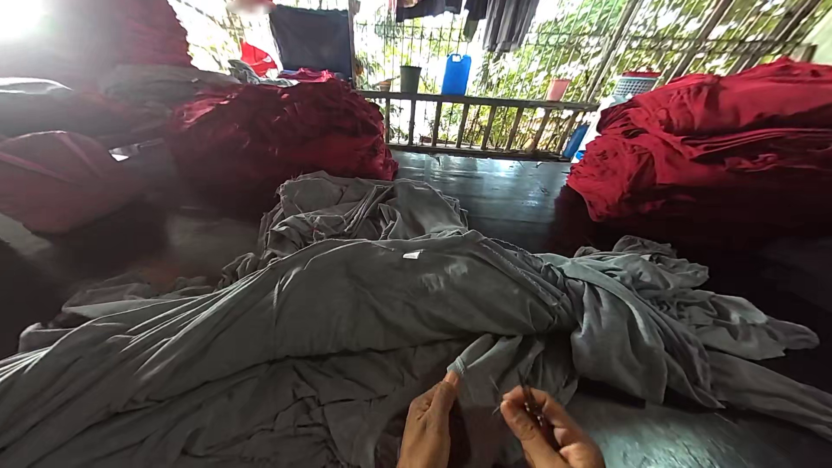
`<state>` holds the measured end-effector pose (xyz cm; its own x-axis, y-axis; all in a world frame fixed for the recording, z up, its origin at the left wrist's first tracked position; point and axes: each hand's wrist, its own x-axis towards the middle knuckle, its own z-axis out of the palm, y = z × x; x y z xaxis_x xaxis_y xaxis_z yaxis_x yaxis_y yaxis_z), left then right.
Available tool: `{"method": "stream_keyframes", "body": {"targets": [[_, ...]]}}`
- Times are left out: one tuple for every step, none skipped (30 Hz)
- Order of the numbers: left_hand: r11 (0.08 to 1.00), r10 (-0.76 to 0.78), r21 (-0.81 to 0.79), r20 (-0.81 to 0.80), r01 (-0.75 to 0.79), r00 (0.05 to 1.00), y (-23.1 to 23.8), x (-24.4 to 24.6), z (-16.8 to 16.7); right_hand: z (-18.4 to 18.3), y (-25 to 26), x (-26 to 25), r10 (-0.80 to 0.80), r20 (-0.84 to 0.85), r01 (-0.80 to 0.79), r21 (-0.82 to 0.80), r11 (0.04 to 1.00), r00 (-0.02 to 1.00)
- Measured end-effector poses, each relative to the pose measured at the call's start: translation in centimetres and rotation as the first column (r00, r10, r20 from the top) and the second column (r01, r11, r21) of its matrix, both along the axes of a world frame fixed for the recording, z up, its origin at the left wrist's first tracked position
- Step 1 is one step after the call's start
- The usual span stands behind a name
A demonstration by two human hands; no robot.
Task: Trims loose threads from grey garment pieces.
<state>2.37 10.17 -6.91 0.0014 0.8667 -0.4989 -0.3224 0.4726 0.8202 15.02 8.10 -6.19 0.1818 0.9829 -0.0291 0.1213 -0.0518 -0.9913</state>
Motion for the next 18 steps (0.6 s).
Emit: {"method": "stream_keyframes", "body": {"targets": [[1.000, 0.008, 0.002, 0.019, -0.008, 1.000, 0.0, 0.0, 0.0, 0.2, 0.2, 0.1, -0.010, -0.025, 0.010, 0.001, 1.000, 1.000], [1.000, 0.016, 0.002, 0.038, -0.016, 0.999, 0.0, 0.0, 0.0, 0.2, 0.4, 0.1, -0.017, -0.023, 0.017, 0.001, 1.000, 1.000], [1.000, 0.017, -0.001, 0.057, -0.017, 0.998, 0.1, -0.1, -0.1, 0.2, 0.5, 0.0, -0.015, 0.004, 0.015, 0.005, 1.000, 1.000], [1.000, 0.011, -0.007, 0.078, -0.011, 0.997, 0.1, -0.2, -0.1, 0.1, 0.7, -0.2, -0.003, 0.040, 0.002, 0.019, 1.000, 0.999], [1.000, 0.006, -0.014, 0.097, -0.005, 0.995, 0.1, -0.3, -0.2, 0.0, 0.9, -0.3, 0.013, 0.067, -0.015, 0.038, 0.999, 0.998], [1.000, 0.000, -0.026, 0.111, 0.002, 0.994, 0.2, -0.4, -0.2, -0.2, 0.9, -0.5, 0.015, 0.074, -0.020, 0.072, 0.997, 0.997], [0.999, -0.001, -0.041, 0.131, 0.006, 0.991, 0.2, -0.6, -0.2, -0.3, 0.9, -0.5, 0.017, 0.054, -0.023, 0.111, 0.994, 0.998], [0.998, 0.001, -0.058, 0.148, 0.008, 0.989, 0.3, -0.7, -0.1, -0.4, 0.9, -0.4, 0.029, 0.009, -0.030, 0.141, 0.990, 1.000], [0.997, 0.002, -0.076, 0.159, 0.011, 0.987, 0.4, -0.7, 0.0, -0.3, 0.8, -0.2, 0.051, -0.048, -0.043, 0.167, 0.985, 0.998], [0.995, 0.006, -0.101, 0.164, 0.011, 0.987, 0.5, -0.8, 0.2, -0.2, 0.6, 0.1, 0.079, -0.104, -0.059, 0.185, 0.981, 0.991], [0.992, 0.014, -0.124, 0.170, 0.008, 0.985, 0.6, -0.8, 0.4, -0.1, 0.4, 0.5, 0.108, -0.151, -0.078, 0.191, 0.978, 0.983], [0.990, 0.020, -0.142, 0.174, 0.005, 0.985, 0.7, -0.8, 0.5, 0.0, 0.1, 0.7, 0.130, -0.179, -0.095, 0.191, 0.977, 0.975], [0.989, 0.020, -0.148, 0.178, 0.007, 0.984, 0.7, -0.8, 0.5, 0.0, -0.2, 0.9, 0.146, -0.182, -0.110, 0.193, 0.975, 0.973], [0.990, 0.018, -0.143, 0.180, 0.008, 0.983, 0.8, -0.8, 0.4, -0.2, -0.4, 1.1, 0.160, -0.151, -0.129, 0.198, 0.972, 0.975], [0.991, 0.012, -0.132, 0.184, 0.012, 0.983, 0.8, -0.8, 0.2, -0.4, -0.6, 1.2, 0.174, -0.088, -0.154, 0.201, 0.967, 0.981], [0.993, 0.004, -0.114, 0.190, 0.018, 0.982, 0.7, -0.8, 0.0, -0.5, -0.8, 1.1, 0.182, -0.004, -0.178, 0.185, 0.967, 0.983], [0.995, 0.002, -0.095, 0.191, 0.016, 0.982, 0.6, -0.8, -0.1, -0.4, -0.8, 0.6, 0.169, 0.110, -0.184, 0.141, 0.973, 0.979], [0.997, 0.002, -0.075, 0.191, 0.012, 0.982, 0.5, -0.7, -0.2, 0.0, -0.8, 0.0, 0.151, 0.238, -0.174, 0.078, 0.982, 0.960]]}}
